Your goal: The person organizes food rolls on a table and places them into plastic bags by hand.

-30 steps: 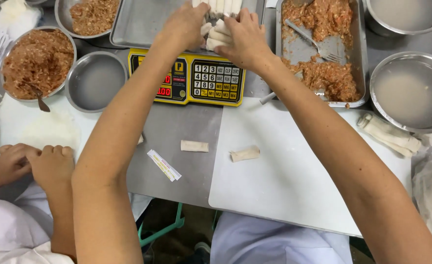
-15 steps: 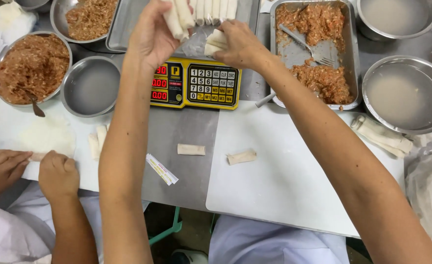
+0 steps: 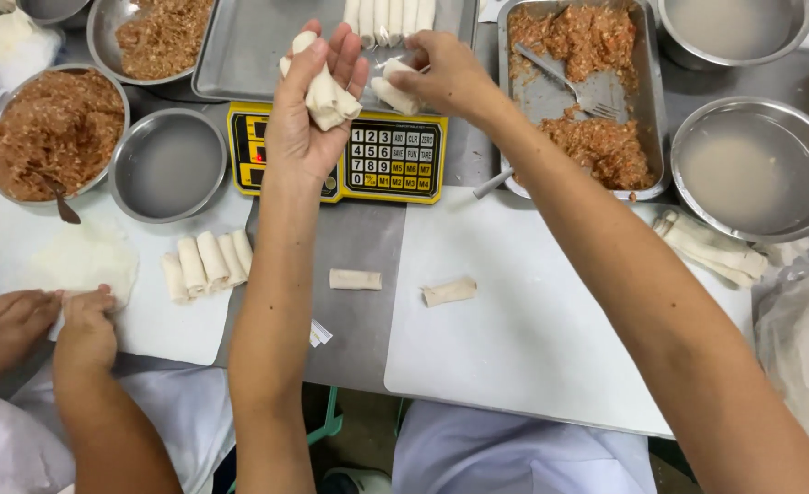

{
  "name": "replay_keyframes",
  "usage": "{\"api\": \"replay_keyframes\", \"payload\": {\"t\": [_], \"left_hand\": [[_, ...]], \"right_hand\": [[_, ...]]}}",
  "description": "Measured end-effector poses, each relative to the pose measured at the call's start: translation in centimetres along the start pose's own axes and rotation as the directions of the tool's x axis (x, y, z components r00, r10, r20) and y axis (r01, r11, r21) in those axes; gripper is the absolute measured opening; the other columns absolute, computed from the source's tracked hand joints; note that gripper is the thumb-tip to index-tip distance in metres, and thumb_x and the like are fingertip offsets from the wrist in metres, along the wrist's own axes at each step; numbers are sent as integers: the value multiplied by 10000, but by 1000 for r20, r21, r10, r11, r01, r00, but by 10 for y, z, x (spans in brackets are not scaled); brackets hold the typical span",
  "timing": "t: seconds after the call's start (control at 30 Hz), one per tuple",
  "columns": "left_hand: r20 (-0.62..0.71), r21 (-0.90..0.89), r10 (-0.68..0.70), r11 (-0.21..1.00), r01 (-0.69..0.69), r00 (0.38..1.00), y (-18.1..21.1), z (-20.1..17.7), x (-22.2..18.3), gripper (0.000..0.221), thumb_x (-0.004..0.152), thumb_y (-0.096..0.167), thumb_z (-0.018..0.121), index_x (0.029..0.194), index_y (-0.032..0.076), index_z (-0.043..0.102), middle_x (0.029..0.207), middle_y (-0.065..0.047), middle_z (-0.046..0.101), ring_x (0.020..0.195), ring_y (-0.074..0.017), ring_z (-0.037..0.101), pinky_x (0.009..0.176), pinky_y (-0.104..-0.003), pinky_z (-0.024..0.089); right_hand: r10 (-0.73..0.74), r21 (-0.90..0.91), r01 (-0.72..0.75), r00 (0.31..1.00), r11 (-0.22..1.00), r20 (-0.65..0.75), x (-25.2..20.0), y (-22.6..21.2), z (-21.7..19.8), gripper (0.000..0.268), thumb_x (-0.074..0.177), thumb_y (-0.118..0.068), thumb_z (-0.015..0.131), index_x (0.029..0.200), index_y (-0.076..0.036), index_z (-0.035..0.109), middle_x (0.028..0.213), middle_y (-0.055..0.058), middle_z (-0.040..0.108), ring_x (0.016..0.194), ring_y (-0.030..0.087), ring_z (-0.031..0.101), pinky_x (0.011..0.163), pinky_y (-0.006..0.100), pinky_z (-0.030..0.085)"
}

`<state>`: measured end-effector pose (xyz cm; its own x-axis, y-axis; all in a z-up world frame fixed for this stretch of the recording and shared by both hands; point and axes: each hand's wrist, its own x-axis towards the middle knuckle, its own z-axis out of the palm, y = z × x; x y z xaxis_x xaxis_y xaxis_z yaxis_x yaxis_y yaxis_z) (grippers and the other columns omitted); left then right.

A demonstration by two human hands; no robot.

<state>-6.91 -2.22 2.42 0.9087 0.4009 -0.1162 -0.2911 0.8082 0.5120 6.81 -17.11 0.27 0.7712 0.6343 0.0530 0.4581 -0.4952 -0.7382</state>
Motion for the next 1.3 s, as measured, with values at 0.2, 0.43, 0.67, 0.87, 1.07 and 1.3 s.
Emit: {"api": "replay_keyframes", "payload": {"t": [0.2,0.43,0.67,0.87,1.07,1.3], "left_hand": [[6,-16,2,1000,-2,1000,2,5,-7,514,840,2,773,1307,68,570,1263,-228,692,1064,-311,720,953,-448,618],[-1,-91,65,994,-65,998,4,-12,-25,436,828,21,796,1221,92,620,1337,-229,667,1243,-325,663,1117,-511,537],[167,-65,156,987,-147,974,-26,-23,-39,492,965,168,737,1408,206,527,1323,-220,685,1278,-362,651,1113,-597,528],[-12,-96,152,984,-153,988,-18,-20,-55,477,835,281,830,1247,103,668,1122,-108,754,1016,-255,727,818,-399,606],[133,-275,45,961,-7,990,-4,-37,-118,490,932,203,760,1359,56,571,1325,-97,661,1233,-227,636,1269,-604,375],[174,-240,-3,970,46,985,-28,-64,-187,635,973,127,775,1521,115,454,1252,-188,647,1102,-307,661,1055,-480,519]], "right_hand": [[11,-180,-5,999,984,33,-8,-5,20,507,859,-542,767,1155,-147,650,1184,170,524,1150,358,481,953,476,428],[-99,-53,99,995,994,2,-31,-35,-2,559,790,-122,835,1259,-83,533,1232,157,653,1043,287,649,851,434,542],[-415,152,423,906,893,-85,-59,-93,-23,384,1016,-341,648,1276,-81,538,1220,91,703,1064,215,672,884,350,513],[-391,-198,363,911,911,-132,-73,-93,-9,617,1091,-612,312,1585,-241,300,1605,88,406,1453,281,388,1077,473,310],[-547,-532,379,813,757,-200,-44,11,38,914,707,-526,992,1377,-106,532,1301,159,560,1193,369,515,884,513,478],[-729,-669,330,476,666,-491,-51,-33,-36,133,865,-244,695,800,-186,594,765,24,577,715,270,591,596,427,398]]}}
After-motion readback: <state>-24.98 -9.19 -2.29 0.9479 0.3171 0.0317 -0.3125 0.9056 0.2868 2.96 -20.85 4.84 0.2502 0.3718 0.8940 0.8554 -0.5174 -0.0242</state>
